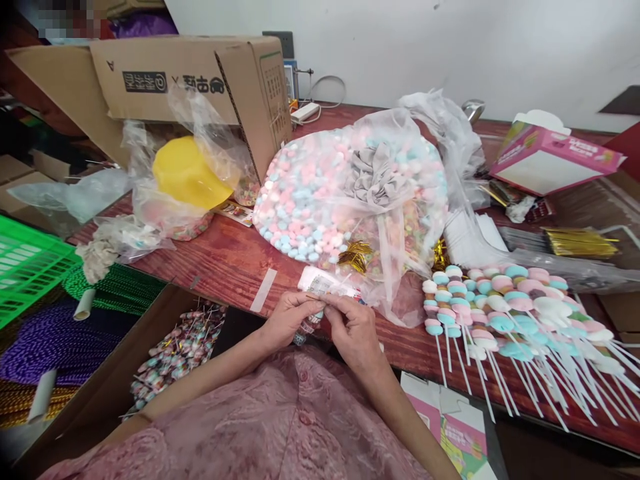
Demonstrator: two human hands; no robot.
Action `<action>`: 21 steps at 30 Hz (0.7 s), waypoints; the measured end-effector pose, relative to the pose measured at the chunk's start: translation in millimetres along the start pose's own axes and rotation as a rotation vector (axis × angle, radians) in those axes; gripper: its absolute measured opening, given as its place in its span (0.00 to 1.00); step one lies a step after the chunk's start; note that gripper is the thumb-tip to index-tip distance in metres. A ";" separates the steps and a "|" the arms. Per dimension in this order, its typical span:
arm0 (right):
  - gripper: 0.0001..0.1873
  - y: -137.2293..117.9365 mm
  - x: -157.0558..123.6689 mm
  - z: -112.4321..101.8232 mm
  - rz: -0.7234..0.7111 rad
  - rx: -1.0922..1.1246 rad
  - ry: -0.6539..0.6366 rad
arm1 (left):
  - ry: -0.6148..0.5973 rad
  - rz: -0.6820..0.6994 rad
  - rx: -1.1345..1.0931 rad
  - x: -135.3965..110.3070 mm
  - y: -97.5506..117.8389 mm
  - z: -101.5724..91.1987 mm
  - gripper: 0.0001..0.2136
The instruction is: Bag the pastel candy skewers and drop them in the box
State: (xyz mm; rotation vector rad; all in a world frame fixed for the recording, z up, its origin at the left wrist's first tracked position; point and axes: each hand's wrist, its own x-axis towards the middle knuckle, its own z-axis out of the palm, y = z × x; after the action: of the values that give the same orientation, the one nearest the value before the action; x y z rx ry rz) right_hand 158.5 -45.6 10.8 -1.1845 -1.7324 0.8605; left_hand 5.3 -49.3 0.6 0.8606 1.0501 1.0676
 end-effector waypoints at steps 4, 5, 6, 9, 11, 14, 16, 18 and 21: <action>0.12 3.0 -2.5 2.7 -0.040 0.011 0.019 | 0.004 -0.011 -0.018 -0.4 -0.4 -1.2 0.14; 0.12 4.0 -3.9 3.6 -0.052 0.020 0.036 | 0.003 -0.018 -0.019 -0.6 -0.6 -1.6 0.15; 0.12 4.9 -5.6 4.5 -0.058 0.026 0.055 | 0.003 -0.024 -0.017 -0.9 -0.7 -2.0 0.16; 0.15 7.1 -11.3 7.2 -0.040 0.030 0.104 | -0.001 -0.034 0.016 -2.1 -0.3 -3.2 0.19; 0.18 8.3 -15.2 9.1 -0.026 0.043 0.127 | -0.017 -0.016 0.057 -3.0 0.9 -3.5 0.20; 0.19 9.3 -20.3 12.8 0.016 0.120 0.207 | -0.038 0.030 0.126 -3.7 2.9 -2.4 0.21; 0.15 9.6 -22.5 14.6 0.088 0.196 0.265 | -0.042 0.061 0.160 -3.4 4.1 -0.8 0.21; 0.09 10.3 -22.9 14.1 0.167 0.265 0.245 | -0.051 0.095 0.191 -2.6 5.6 1.2 0.20; 0.10 14.1 -19.7 5.9 0.290 0.366 0.073 | -0.074 0.154 0.255 -1.6 10.4 4.2 0.19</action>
State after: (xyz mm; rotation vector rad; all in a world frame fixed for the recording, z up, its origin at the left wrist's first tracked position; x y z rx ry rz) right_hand 162.1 -60.3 -9.0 -1.2119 -1.2902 1.2320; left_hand 6.4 -48.2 11.8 1.1934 1.0858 1.0343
